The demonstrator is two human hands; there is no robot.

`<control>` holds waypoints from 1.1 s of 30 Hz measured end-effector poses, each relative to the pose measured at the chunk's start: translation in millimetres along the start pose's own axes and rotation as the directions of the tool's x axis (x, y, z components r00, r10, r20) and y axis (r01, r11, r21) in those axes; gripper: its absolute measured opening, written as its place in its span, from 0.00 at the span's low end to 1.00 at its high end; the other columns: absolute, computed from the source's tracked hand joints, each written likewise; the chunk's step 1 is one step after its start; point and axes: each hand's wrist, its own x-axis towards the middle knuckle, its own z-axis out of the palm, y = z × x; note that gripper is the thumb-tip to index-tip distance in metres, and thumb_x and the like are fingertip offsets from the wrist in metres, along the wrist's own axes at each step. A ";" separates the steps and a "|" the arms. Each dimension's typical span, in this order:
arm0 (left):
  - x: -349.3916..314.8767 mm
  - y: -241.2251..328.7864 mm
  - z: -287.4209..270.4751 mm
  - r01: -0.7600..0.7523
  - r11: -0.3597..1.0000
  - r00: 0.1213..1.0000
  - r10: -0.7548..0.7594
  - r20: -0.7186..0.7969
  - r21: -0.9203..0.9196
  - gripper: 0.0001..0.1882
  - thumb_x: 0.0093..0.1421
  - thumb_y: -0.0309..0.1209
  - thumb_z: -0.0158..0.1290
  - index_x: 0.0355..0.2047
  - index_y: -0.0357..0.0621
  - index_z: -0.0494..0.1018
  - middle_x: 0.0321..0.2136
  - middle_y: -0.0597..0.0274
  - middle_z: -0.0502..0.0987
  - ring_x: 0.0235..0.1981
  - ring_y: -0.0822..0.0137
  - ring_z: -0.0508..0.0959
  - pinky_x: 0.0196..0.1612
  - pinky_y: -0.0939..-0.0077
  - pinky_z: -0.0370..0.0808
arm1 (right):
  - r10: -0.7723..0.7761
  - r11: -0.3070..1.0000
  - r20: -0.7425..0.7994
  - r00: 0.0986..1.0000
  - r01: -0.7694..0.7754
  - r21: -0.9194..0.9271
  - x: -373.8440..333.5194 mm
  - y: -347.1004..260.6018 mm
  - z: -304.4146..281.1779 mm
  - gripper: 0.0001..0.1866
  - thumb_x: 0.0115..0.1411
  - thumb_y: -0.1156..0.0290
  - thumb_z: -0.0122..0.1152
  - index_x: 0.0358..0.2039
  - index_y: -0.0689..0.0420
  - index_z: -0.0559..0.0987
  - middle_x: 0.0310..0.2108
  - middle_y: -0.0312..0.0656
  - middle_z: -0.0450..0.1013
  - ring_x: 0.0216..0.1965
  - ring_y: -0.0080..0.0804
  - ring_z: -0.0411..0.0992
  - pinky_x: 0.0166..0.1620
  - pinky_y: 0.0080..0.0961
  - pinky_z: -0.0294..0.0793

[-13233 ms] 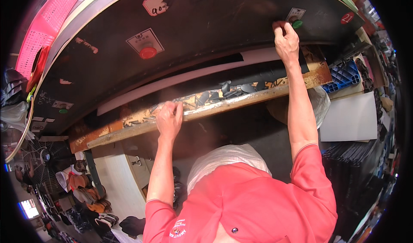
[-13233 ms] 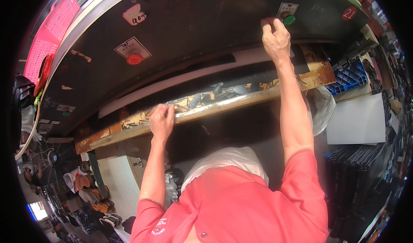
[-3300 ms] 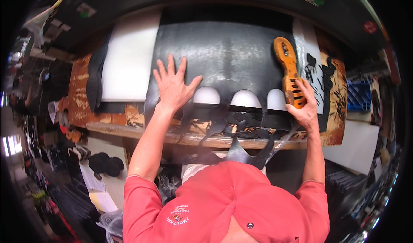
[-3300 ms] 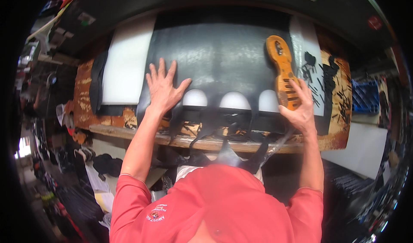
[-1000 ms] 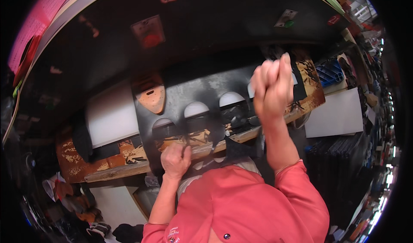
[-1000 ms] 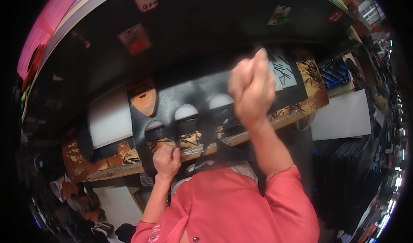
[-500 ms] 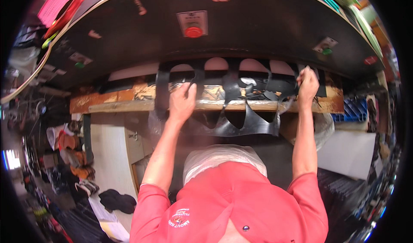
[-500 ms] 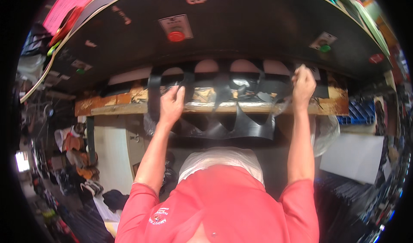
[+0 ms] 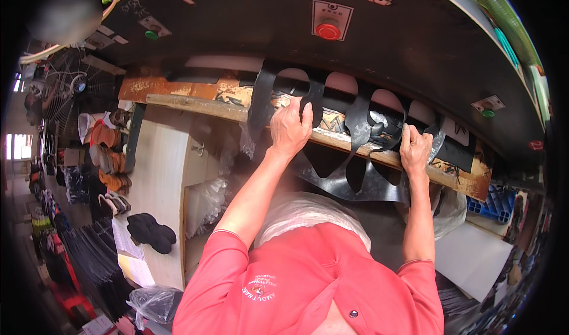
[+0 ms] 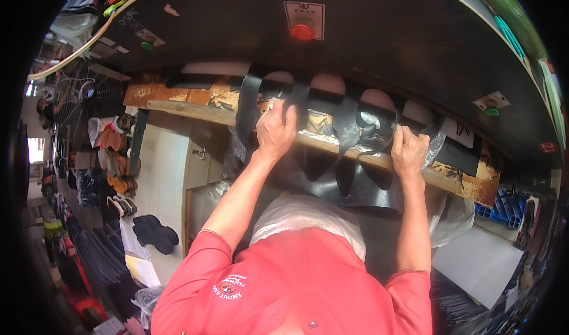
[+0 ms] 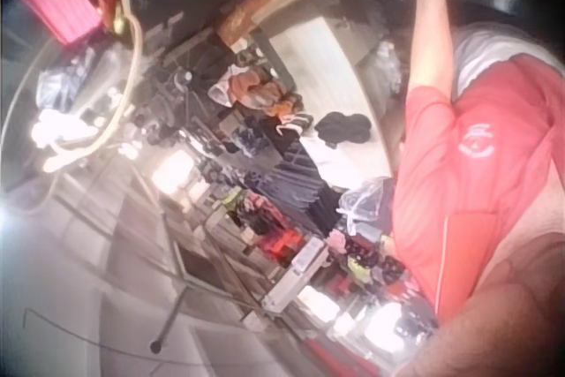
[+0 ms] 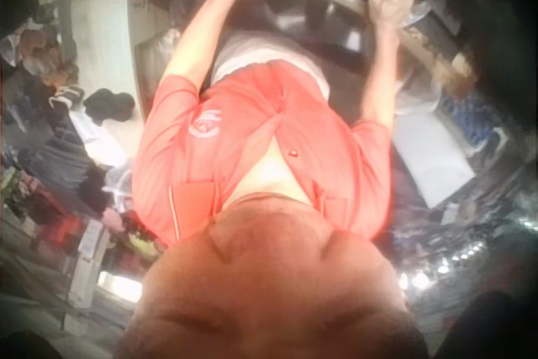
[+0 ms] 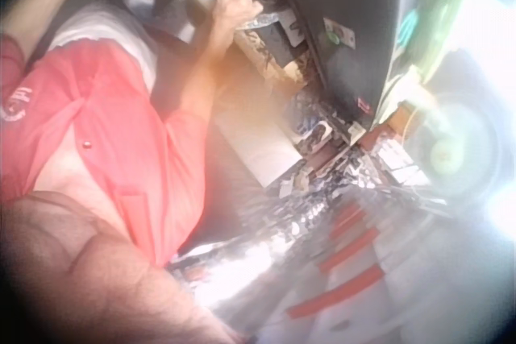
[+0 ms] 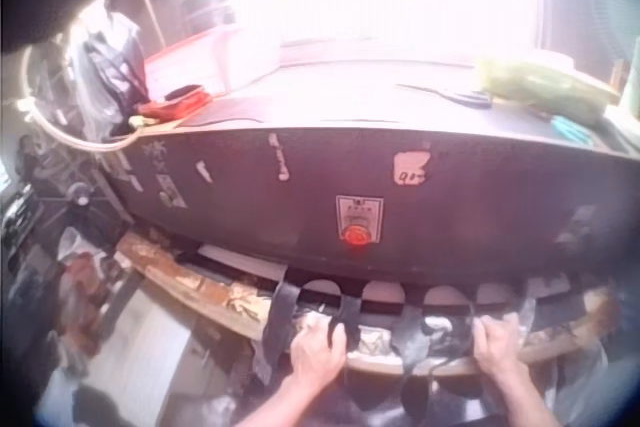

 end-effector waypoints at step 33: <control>147.9 -68.2 -34.7 0.085 0.987 0.979 -0.059 0.194 -0.133 0.23 0.67 0.19 0.52 0.62 0.26 0.72 0.58 0.31 0.77 0.64 0.34 0.75 0.69 0.51 0.72 | 0.034 0.975 0.228 0.973 -0.083 0.208 223.7 -221.2 151.9 0.55 0.49 0.51 0.79 0.70 0.70 0.67 0.71 0.78 0.54 0.67 0.72 0.61 0.70 0.53 0.65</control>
